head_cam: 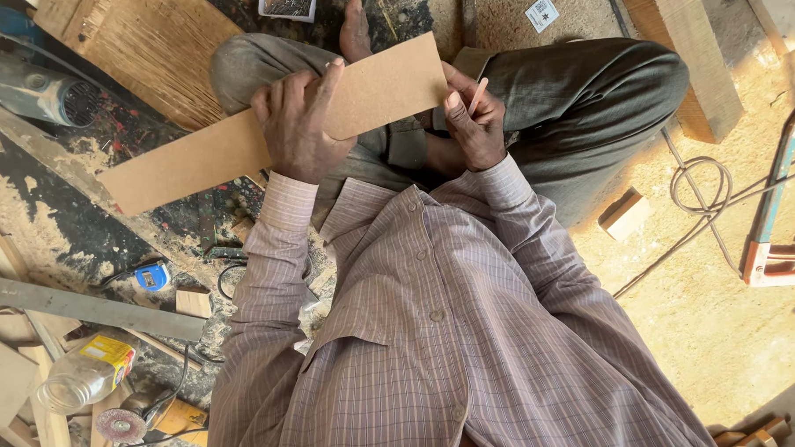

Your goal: The person cuts a small wooden piece using a handheld circular saw, then fits it into a partially assembled wooden box. They mark the box and a longer board with a pencil and square, cut the board, and fit the new piece into the box.

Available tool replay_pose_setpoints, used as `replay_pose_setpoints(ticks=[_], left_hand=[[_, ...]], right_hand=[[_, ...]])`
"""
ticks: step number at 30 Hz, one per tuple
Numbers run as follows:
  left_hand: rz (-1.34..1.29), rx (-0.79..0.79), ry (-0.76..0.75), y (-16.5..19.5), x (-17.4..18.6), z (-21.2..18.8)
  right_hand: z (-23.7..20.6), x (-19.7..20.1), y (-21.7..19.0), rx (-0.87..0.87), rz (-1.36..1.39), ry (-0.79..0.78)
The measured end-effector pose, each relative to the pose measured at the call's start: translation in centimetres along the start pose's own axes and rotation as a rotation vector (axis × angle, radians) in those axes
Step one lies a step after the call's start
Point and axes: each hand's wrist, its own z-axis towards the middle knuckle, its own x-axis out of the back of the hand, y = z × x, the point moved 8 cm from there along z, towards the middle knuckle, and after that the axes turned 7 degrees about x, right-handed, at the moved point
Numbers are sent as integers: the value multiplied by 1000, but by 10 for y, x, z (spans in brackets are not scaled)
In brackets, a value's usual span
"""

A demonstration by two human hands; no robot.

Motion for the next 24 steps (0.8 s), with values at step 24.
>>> replay_pose_setpoints(ticks=[24], left_hand=[[-251,296,-94,11,-1,-14]], right_hand=[[183,115,22,-114,-654,333]])
